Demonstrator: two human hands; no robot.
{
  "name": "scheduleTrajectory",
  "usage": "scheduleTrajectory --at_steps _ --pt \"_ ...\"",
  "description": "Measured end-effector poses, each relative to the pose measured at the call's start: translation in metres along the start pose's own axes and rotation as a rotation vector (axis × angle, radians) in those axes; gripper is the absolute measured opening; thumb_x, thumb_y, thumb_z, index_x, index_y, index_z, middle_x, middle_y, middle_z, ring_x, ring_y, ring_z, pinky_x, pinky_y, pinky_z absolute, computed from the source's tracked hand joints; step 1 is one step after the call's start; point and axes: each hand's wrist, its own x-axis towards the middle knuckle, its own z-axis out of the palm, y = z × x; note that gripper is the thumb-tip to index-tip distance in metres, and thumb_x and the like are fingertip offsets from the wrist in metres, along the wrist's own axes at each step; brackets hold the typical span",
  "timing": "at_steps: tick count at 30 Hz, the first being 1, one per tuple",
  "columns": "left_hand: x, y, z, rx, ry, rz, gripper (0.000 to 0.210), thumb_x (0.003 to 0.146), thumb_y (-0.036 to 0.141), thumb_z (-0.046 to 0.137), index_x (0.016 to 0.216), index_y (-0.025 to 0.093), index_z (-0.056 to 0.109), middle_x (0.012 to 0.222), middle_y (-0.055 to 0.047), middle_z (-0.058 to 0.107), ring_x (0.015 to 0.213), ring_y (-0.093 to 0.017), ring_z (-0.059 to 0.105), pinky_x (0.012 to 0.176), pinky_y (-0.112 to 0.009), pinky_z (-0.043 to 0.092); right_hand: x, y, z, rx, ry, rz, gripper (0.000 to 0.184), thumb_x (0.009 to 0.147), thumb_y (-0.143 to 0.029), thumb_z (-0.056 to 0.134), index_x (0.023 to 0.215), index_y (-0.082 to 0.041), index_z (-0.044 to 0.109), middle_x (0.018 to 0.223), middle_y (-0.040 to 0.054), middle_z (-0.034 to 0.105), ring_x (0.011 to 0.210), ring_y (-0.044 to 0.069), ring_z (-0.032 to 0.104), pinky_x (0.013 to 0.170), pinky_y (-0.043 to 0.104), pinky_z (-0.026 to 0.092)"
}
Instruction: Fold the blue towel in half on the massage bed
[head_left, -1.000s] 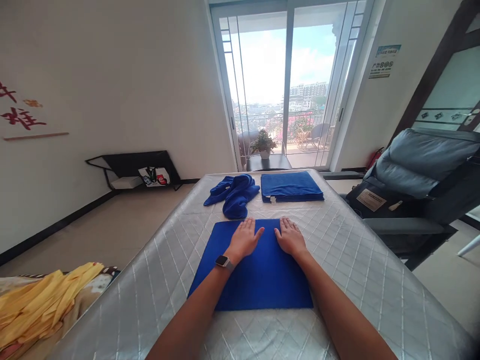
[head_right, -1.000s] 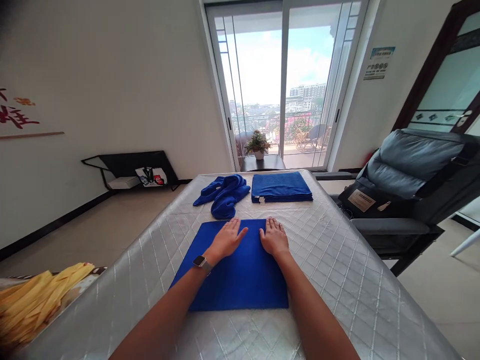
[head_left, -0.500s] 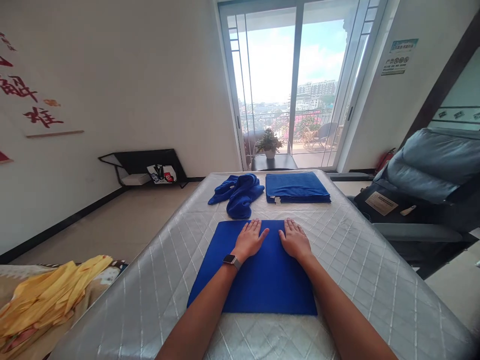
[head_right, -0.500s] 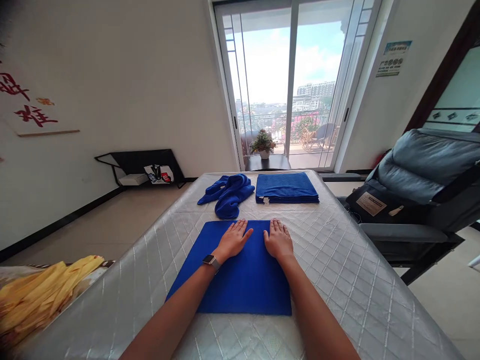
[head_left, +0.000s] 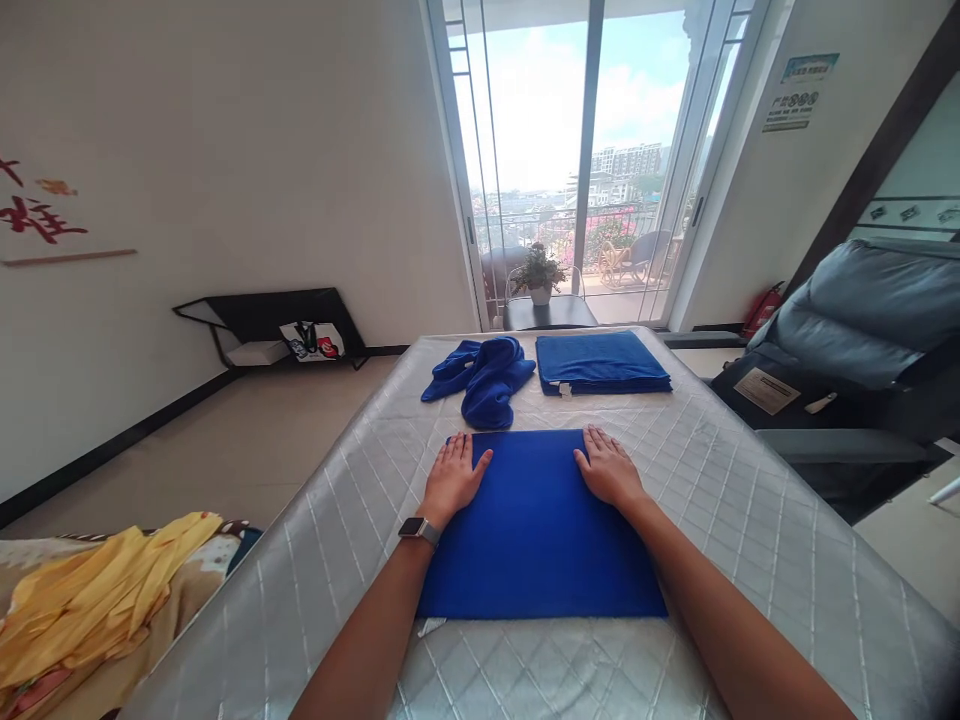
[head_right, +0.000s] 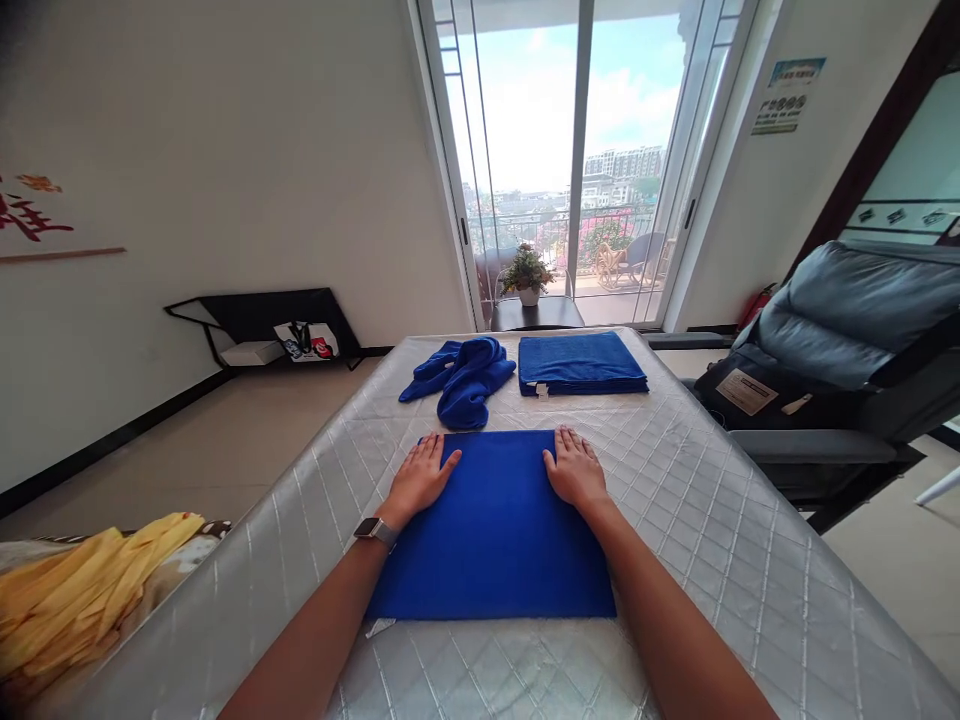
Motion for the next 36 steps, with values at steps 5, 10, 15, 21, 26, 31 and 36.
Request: scheduleTrajectory --at_steps 5,10,15,21,26,31,36 --pt "0.001 0.001 0.001 -0.018 0.021 0.009 0.090 0.097 0.067 0.007 0.152 0.000 0.033 0.161 -0.023 0.031 0.151 -0.031 0.026 0.123 -0.045 0.020 -0.001 0.000 -0.001 -0.012 -0.001 -0.001 0.066 0.103 -0.045 0.021 0.159 -0.008 0.023 0.166 0.0078 0.020 0.152 0.018 0.016 0.123 0.036 0.010" --pt "0.000 0.003 0.000 -0.025 0.031 -0.005 0.089 0.097 0.067 0.006 0.152 0.003 0.035 0.160 -0.021 0.034 0.150 -0.030 0.028 0.123 -0.045 0.022 -0.002 -0.003 -0.010 -0.023 -0.051 0.004 0.067 0.104 -0.044 0.020 0.159 -0.007 0.022 0.166 0.0093 0.019 0.153 0.019 0.013 0.123 0.036 0.010" --pt "-0.001 0.003 -0.001 -0.007 0.049 0.015 0.086 0.099 0.065 0.010 0.151 0.002 0.036 0.159 -0.022 0.034 0.149 -0.031 0.030 0.122 -0.046 0.024 -0.015 -0.008 -0.020 -0.038 -0.038 -0.010 0.065 0.104 -0.042 0.018 0.159 -0.007 0.021 0.166 0.0091 0.017 0.153 0.020 0.010 0.124 0.038 0.008" --pt "0.000 0.001 0.002 0.017 0.040 0.020 0.087 0.099 0.064 0.012 0.151 -0.001 0.034 0.160 -0.023 0.032 0.150 -0.031 0.028 0.123 -0.046 0.021 -0.037 -0.010 -0.010 0.009 -0.049 0.003 0.067 0.104 -0.044 0.017 0.158 -0.006 0.022 0.166 0.0101 0.018 0.153 0.019 0.010 0.124 0.038 0.010" --pt "0.001 0.000 0.005 0.036 0.055 0.028 0.086 0.100 0.063 0.011 0.152 -0.001 0.034 0.159 -0.021 0.034 0.149 -0.030 0.030 0.123 -0.046 0.022 -0.041 -0.011 -0.010 0.031 -0.063 0.006 0.067 0.104 -0.044 0.018 0.159 -0.005 0.020 0.166 0.0103 0.016 0.153 0.020 0.010 0.124 0.039 0.009" --pt "-0.002 -0.005 -0.004 0.082 0.047 0.017 0.084 0.101 0.061 0.011 0.150 -0.002 0.036 0.157 -0.022 0.037 0.148 -0.030 0.033 0.122 -0.047 0.025 -0.041 -0.013 -0.012 0.052 -0.049 0.016 0.066 0.104 -0.043 0.021 0.158 -0.005 0.022 0.166 0.0094 0.017 0.153 0.021 0.012 0.124 0.039 0.010" --pt "-0.020 0.035 -0.027 0.077 0.219 0.154 0.083 0.101 0.061 0.012 0.149 -0.001 0.038 0.156 -0.023 0.039 0.148 -0.029 0.032 0.122 -0.047 0.026 -0.042 -0.014 -0.009 0.091 -0.016 0.019 0.065 0.104 -0.042 0.023 0.158 -0.005 0.023 0.165 0.0098 0.019 0.153 0.022 0.013 0.124 0.041 0.011"
